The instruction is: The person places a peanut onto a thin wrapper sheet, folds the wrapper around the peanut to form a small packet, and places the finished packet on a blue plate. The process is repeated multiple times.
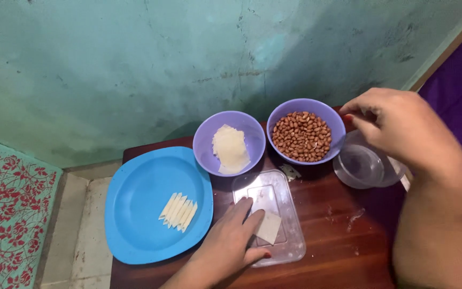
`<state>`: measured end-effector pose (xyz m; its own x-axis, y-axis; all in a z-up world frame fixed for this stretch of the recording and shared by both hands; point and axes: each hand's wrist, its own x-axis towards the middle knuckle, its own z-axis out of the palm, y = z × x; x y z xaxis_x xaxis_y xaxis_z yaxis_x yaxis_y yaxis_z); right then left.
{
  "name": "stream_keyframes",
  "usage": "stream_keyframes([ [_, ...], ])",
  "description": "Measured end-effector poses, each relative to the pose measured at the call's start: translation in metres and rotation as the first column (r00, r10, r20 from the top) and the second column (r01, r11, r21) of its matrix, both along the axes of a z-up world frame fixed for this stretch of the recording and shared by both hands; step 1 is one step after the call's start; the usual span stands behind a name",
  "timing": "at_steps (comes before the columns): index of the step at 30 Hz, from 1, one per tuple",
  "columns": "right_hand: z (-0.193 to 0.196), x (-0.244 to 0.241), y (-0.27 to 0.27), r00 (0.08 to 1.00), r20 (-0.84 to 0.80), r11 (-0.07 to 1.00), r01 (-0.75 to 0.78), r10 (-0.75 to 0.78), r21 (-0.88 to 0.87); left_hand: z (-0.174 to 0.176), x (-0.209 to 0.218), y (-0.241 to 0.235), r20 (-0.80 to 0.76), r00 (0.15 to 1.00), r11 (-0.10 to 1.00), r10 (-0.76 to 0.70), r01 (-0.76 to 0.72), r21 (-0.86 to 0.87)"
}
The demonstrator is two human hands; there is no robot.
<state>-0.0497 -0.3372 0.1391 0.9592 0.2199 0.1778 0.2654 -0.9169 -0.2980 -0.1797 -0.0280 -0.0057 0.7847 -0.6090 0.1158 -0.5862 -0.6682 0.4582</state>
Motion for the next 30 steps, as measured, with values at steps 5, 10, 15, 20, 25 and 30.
stream_keyframes([
  [5, -0.059, 0.038, 0.002, 0.991, -0.121, 0.996, -0.062, 0.055, -0.056, -0.011, 0.003, 0.002, -0.033, 0.999, 0.998, 0.033, -0.031, 0.062],
  [10, -0.101, 0.063, 0.012, 0.989, -0.096, 0.963, -0.13, 0.11, -0.234, -0.015, 0.005, 0.005, -0.076, 0.995, 0.997, 0.057, -0.053, 0.053],
  [15, -0.114, 0.069, 0.022, 0.992, -0.111, 0.937, -0.089, 0.054, -0.337, -0.015, 0.004, 0.005, -0.095, 0.994, 0.997, 0.054, -0.048, 0.063],
  [20, -0.125, 0.069, 0.028, 0.987, -0.149, 0.925, -0.11, 0.059, -0.363, -0.016, 0.004, 0.007, -0.09, 0.995, 0.999, 0.032, -0.028, 0.041],
  [25, -0.12, 0.069, 0.032, 0.985, -0.17, 0.921, -0.09, 0.027, -0.378, -0.009, 0.005, 0.006, -0.048, 0.999, 1.0, 0.022, -0.021, 0.016],
  [30, -0.112, 0.066, 0.031, 0.97, -0.244, 0.952, -0.069, -0.006, -0.3, -0.006, 0.004, 0.006, -0.076, 0.997, 1.0, 0.002, -0.001, 0.014],
])
